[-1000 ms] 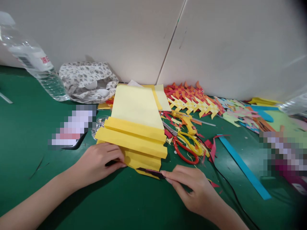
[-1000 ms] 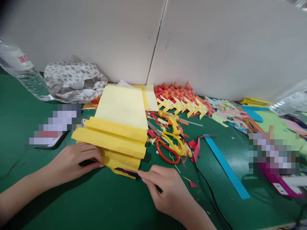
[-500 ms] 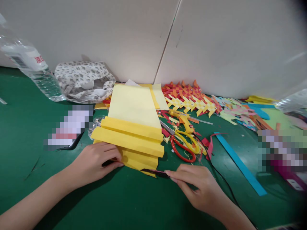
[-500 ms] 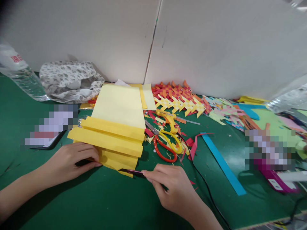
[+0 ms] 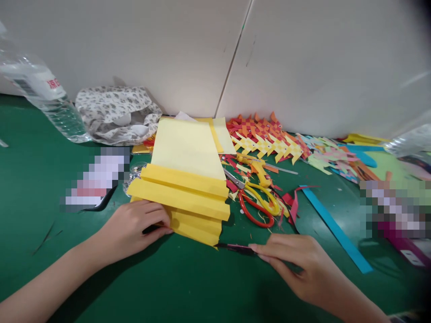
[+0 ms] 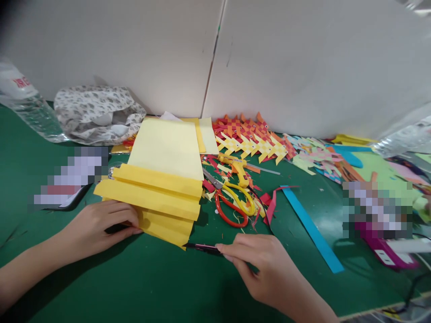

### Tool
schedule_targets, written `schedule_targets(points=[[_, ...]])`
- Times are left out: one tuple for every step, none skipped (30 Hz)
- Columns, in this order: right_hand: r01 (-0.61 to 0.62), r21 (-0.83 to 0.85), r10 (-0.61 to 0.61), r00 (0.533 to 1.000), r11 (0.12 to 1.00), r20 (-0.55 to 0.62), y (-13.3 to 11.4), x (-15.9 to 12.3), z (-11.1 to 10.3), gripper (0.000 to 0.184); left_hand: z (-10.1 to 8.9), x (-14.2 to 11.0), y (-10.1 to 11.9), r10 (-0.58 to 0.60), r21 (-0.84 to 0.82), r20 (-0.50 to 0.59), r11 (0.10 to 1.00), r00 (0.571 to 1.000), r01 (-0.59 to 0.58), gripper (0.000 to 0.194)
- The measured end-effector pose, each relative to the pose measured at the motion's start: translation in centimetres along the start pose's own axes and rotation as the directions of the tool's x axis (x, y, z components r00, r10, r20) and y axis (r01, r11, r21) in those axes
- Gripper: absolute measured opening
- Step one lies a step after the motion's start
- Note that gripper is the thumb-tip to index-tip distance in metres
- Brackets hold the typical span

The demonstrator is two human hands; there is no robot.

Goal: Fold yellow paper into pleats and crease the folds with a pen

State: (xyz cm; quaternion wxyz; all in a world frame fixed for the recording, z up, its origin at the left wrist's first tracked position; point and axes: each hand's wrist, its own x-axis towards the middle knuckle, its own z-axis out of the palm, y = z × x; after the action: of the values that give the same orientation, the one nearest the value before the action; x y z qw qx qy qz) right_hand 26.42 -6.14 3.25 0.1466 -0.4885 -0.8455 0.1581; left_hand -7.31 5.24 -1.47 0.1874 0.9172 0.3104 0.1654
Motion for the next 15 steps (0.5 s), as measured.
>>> schedule_targets(points=[[-0.003,-0.006,0.003,1.000,1.000,0.012,0.1,-0.2,-0.3,0.027,-0.1,0.0,0.0,0.000,0.000,-0.001,1.000,1.000,0.000,0.012],[-0.002,-0.010,0.002,1.000,1.000,0.022,0.3,-0.4,-0.7,0.027,-0.2,0.0,0.0,0.006,-0.003,0.003,1.000,1.000,-0.006,0.013],[-0.002,-0.011,0.002,0.999,1.000,0.032,0.4,-0.6,-1.1,0.027,-0.4,0.0,0.0,0.017,-0.011,0.015,1.000,1.000,-0.017,0.013],[-0.004,-0.009,0.004,0.999,1.000,0.040,0.5,-0.8,-1.6,0.026,-0.6,0.0,0.1,0.032,-0.025,0.033,0.999,0.999,-0.032,0.012],[-0.010,-0.004,0.010,0.999,1.000,0.045,0.5,-1.0,-2.1,0.026,-0.9,0.0,0.1,0.049,-0.046,0.054,0.998,0.997,-0.046,0.012],[-0.015,0.005,0.015,0.999,1.000,0.041,0.5,-1.1,-2.7,0.025,-1.2,0.0,0.1,0.064,-0.072,0.078,0.996,0.995,-0.058,0.013],[-0.019,0.015,0.019,1.000,1.000,0.019,0.4,-1.0,-3.1,0.024,-1.6,0.0,0.1,0.077,-0.099,0.102,0.993,0.992,-0.067,0.016],[-0.019,0.024,0.019,1.000,1.000,-0.021,0.3,-0.9,-3.4,0.024,-1.8,0.0,0.0,0.084,-0.123,0.119,0.990,0.989,-0.070,0.018],[-0.018,0.028,0.020,0.997,0.999,-0.075,0.0,-0.5,-3.6,0.024,-2.1,-0.1,0.0,0.090,-0.142,0.129,0.987,0.988,-0.071,0.020],[-0.017,0.028,0.021,0.990,0.999,-0.142,-0.3,0.0,-3.5,0.023,-2.2,-0.2,-0.1,0.096,-0.156,0.134,0.985,0.986,-0.075,0.021],[-0.019,0.027,0.025,0.979,0.999,-0.203,-0.7,0.7,-3.2,0.022,-2.3,-0.3,-0.1,0.100,-0.165,0.135,0.983,0.986,-0.078,0.021],[-0.040,0.032,0.046,0.968,0.999,-0.245,-1.2,1.5,-2.7,0.020,-2.4,-0.4,-0.2,0.102,-0.171,0.132,0.982,0.986,-0.078,0.020],[-0.049,0.046,0.060,0.962,0.998,-0.267,-1.6,2.5,-2.0,0.018,-2.4,-0.4,-0.3,0.097,-0.175,0.122,0.982,0.988,-0.075,0.018],[-0.062,0.072,0.078,0.965,0.995,-0.252,-2.0,3.4,-1.2,0.018,-2.3,-0.5,-0.4,0.089,-0.176,0.112,0.982,0.990,-0.069,0.016],[-0.050,0.108,0.074,0.973,0.993,-0.221,-2.4,4.3,-0.4,0.020,-2.3,-0.6,-0.4,0.077,-0.173,0.101,0.983,0.992,-0.058,0.014]])
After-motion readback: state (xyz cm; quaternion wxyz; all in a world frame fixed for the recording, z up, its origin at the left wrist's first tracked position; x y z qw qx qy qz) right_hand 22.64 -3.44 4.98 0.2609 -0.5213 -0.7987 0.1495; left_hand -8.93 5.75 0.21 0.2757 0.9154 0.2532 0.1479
